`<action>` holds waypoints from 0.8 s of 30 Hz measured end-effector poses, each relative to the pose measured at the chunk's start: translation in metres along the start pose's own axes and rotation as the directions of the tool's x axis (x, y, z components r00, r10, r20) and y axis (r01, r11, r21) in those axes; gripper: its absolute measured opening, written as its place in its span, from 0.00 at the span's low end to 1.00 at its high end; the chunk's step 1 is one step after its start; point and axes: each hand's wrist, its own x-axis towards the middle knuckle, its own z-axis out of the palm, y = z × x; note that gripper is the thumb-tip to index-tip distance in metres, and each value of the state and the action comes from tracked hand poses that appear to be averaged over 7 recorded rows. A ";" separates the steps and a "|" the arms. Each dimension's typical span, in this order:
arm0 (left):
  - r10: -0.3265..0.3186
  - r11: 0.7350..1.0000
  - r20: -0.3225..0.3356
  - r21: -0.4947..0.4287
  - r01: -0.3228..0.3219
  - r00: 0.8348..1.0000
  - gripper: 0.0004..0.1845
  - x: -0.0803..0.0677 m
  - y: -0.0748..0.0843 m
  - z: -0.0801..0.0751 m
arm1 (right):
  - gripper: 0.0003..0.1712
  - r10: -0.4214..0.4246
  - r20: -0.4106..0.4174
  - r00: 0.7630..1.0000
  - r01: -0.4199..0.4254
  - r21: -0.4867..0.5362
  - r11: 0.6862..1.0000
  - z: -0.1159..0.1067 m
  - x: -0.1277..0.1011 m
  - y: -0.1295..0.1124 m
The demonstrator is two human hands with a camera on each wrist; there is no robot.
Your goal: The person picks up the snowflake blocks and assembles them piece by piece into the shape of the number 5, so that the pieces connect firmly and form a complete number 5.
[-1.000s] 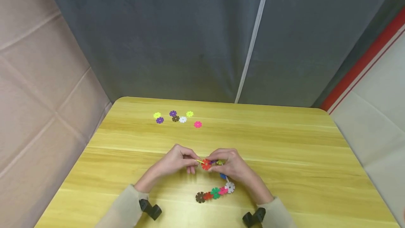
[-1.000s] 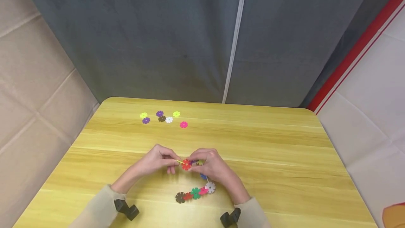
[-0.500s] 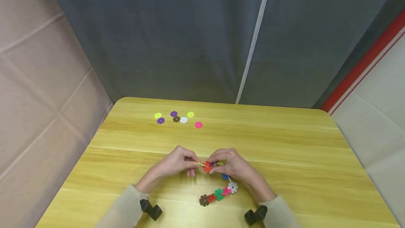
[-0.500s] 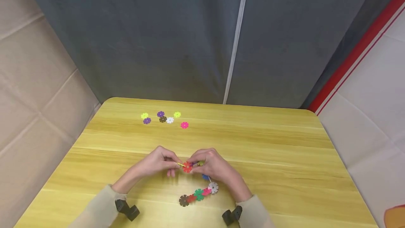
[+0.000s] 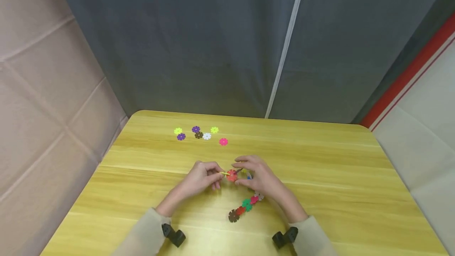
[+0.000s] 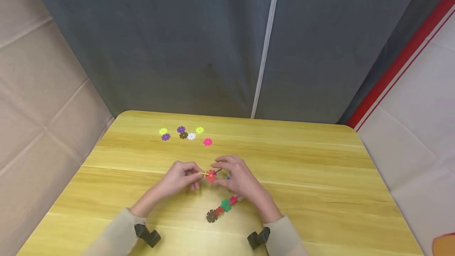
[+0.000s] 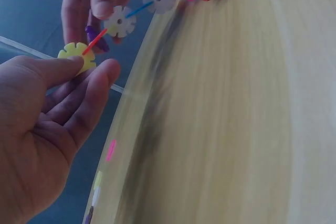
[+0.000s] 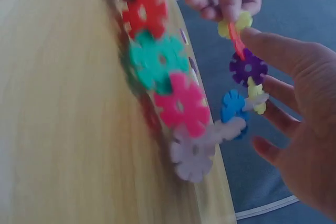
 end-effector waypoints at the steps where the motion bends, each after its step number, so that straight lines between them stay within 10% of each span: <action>1: -0.001 1.000 -0.019 0.002 0.001 1.000 0.05 0.000 -0.001 0.001 | 0.27 0.005 -0.028 1.000 -0.005 -0.018 1.000 0.000 0.000 -0.001; 10: -0.068 0.997 -0.190 -0.035 0.062 0.979 0.06 0.004 -0.008 0.009 | 0.22 0.014 -0.250 0.968 0.013 0.108 0.994 0.010 -0.003 -0.007; 24: -0.047 0.997 -0.237 -0.063 0.033 0.970 0.04 0.001 -0.004 0.026 | 0.20 0.231 -0.233 0.945 -0.184 0.205 0.961 0.030 -0.003 -0.011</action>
